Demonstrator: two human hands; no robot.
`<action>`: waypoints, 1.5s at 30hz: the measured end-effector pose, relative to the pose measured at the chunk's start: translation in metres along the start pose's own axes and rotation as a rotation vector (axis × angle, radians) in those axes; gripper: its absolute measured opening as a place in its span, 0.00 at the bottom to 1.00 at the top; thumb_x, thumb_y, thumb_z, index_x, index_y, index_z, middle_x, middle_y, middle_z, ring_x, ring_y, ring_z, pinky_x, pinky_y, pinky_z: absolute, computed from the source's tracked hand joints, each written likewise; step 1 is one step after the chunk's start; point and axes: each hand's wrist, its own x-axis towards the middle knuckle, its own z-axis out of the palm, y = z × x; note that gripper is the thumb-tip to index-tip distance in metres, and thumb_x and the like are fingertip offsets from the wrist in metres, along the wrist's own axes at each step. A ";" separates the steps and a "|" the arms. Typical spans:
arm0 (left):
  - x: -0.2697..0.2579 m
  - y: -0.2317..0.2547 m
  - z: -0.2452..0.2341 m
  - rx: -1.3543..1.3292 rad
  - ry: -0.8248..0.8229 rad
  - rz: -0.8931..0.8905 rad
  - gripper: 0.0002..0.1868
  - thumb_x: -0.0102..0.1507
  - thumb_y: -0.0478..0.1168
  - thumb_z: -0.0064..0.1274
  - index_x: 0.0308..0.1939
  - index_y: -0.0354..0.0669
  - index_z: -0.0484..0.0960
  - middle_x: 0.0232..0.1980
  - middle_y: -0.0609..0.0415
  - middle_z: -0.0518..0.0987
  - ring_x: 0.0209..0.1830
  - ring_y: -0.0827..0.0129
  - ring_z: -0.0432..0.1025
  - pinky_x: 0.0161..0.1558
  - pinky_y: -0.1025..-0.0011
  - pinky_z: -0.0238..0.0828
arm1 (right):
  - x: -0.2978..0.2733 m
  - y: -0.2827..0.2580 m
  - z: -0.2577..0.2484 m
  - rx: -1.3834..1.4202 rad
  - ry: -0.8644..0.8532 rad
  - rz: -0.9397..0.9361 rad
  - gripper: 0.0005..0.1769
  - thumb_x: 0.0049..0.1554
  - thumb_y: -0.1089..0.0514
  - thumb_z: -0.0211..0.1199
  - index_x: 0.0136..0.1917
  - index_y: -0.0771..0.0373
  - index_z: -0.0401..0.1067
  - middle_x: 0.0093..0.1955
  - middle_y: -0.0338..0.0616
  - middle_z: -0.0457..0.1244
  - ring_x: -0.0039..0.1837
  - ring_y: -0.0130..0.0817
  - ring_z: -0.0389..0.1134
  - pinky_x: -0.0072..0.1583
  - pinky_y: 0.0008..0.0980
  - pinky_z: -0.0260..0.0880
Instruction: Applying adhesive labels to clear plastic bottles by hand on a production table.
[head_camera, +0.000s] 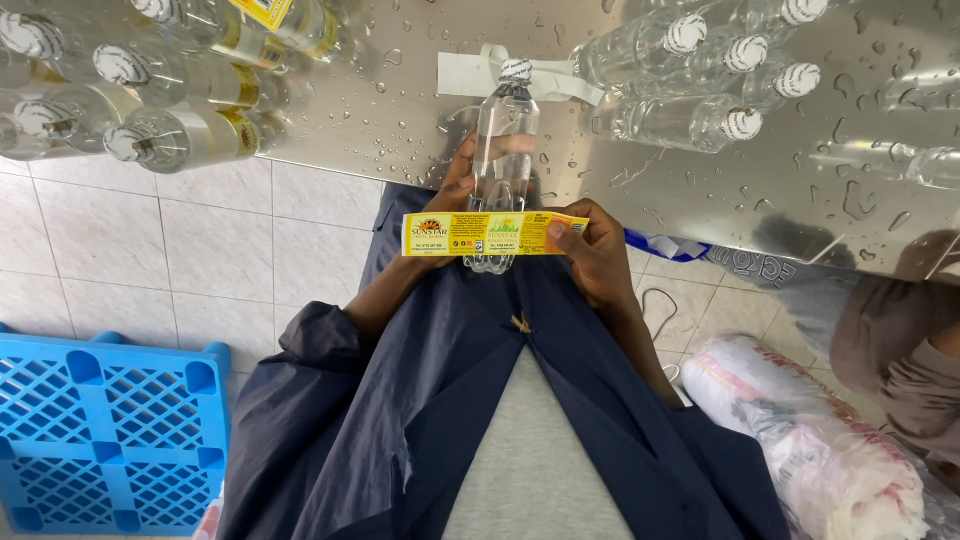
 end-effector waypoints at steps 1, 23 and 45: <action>-0.001 -0.003 -0.002 0.000 0.000 0.000 0.56 0.60 0.63 0.75 0.80 0.46 0.58 0.75 0.38 0.74 0.69 0.52 0.77 0.69 0.33 0.75 | 0.000 0.001 -0.001 0.000 0.000 0.000 0.14 0.63 0.58 0.72 0.52 0.65 0.68 0.51 0.55 0.70 0.54 0.38 0.76 0.57 0.33 0.78; -0.001 0.003 0.002 -0.034 0.135 -0.140 0.57 0.61 0.63 0.70 0.80 0.51 0.49 0.80 0.42 0.61 0.71 0.36 0.73 0.66 0.36 0.82 | -0.002 0.009 0.007 -0.128 0.028 -0.007 0.26 0.53 0.62 0.82 0.54 0.64 0.64 0.55 0.59 0.71 0.57 0.41 0.76 0.58 0.33 0.78; -0.010 -0.002 0.000 0.037 0.126 -0.131 0.59 0.62 0.66 0.67 0.84 0.53 0.46 0.84 0.42 0.59 0.73 0.42 0.73 0.74 0.44 0.75 | -0.005 0.001 0.018 -0.127 0.082 -0.026 0.23 0.56 0.60 0.81 0.50 0.62 0.64 0.57 0.59 0.71 0.59 0.42 0.74 0.55 0.31 0.78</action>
